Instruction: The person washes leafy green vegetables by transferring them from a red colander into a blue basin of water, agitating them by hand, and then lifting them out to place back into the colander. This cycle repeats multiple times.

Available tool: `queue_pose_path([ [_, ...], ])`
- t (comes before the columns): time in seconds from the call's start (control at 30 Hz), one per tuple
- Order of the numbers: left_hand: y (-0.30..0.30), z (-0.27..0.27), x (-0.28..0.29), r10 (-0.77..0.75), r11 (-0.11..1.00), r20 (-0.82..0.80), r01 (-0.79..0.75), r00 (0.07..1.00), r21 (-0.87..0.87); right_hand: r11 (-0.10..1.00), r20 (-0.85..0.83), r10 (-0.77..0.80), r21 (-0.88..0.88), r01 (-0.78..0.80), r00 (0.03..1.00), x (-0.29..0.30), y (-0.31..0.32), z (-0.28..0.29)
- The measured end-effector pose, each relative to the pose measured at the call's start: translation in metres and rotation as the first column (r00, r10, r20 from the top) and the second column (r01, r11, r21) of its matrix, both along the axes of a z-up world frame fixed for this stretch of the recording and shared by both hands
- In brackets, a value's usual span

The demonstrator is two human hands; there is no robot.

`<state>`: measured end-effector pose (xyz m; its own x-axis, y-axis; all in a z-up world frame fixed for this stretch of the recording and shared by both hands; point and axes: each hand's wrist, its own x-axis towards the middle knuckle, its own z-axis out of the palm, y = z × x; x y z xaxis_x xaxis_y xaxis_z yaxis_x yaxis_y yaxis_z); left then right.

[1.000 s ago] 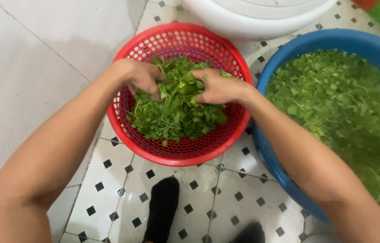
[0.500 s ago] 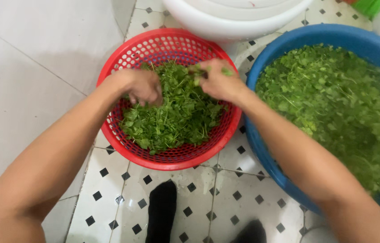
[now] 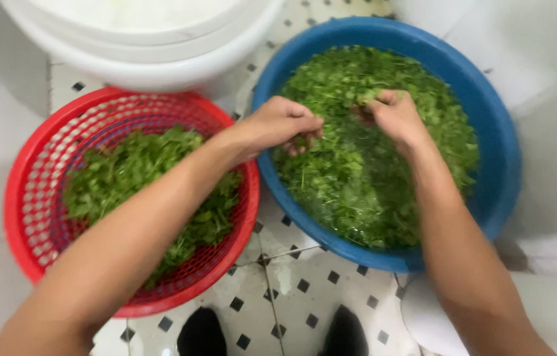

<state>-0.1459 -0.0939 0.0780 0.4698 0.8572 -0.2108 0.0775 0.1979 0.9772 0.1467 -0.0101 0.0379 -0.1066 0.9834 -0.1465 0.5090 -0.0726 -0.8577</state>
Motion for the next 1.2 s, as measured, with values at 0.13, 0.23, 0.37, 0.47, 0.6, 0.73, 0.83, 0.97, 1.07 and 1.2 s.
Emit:
queue_pose_path([
  [0.13, 0.061, -0.051, 0.053, 0.112, 0.983, -0.215, -0.076, 0.97, 0.168, 0.946, 0.501, -0.311, 0.241, 0.214, 0.808, 0.108, 0.033, -0.057],
  [0.23, 0.1, -0.08, 0.07, 0.435, 0.802, -0.587, 0.002, 0.683, 0.597, 0.944, 0.599, -0.327, 0.173, 0.281, 0.731, 0.157, 0.049, -0.073],
  [0.37, 0.135, -0.107, 0.092, 0.318, 0.947, -0.658, -0.189, 0.683, 0.261, 0.916, 0.374, -0.37, -0.006, 0.401, 0.85, 0.165, 0.079, -0.096],
  [0.47, 0.157, -0.132, 0.109, 0.169, 0.986, -0.672, -0.127, 0.721, 0.112, 0.919, 0.382, -0.288, -0.148, 0.366, 0.878, 0.158, 0.099, -0.123],
  [0.6, 0.189, -0.185, 0.123, -0.107, 0.992, -0.552, 0.122, 0.827, -0.009, 0.968, 0.399, 0.107, -0.251, -0.004, 0.911, 0.156, 0.114, -0.161],
  [0.73, 0.199, -0.213, 0.124, -0.194, 0.981, -0.439, 0.166, 0.877, -0.101, 0.919, 0.532, 0.175, -0.389, 0.056, 0.829, 0.139, 0.12, -0.182],
  [0.83, 0.191, -0.193, 0.125, -0.124, 0.956, -0.261, 0.044, 0.957, -0.291, 0.904, 0.344, 0.083, -0.421, 0.075, 0.935, 0.116, 0.116, -0.175],
  [0.97, 0.165, -0.139, 0.123, -0.074, 0.935, -0.049, 0.052, 0.996, -0.351, 0.907, 0.013, -0.121, -0.404, 0.116, 0.993, 0.093, 0.091, -0.137],
  [1.07, 0.151, -0.095, 0.114, -0.014, 0.939, -0.001, 0.013, 1.0, -0.344, 0.927, -0.007, -0.255, -0.288, 0.242, 0.967, 0.079, 0.075, -0.088],
  [1.2, 0.148, -0.043, 0.108, -0.067, 0.998, -0.152, 0.068, 0.986, -0.001, 0.916, -0.171, -0.391, -0.166, 0.365, 0.904, 0.073, 0.052, -0.018],
])
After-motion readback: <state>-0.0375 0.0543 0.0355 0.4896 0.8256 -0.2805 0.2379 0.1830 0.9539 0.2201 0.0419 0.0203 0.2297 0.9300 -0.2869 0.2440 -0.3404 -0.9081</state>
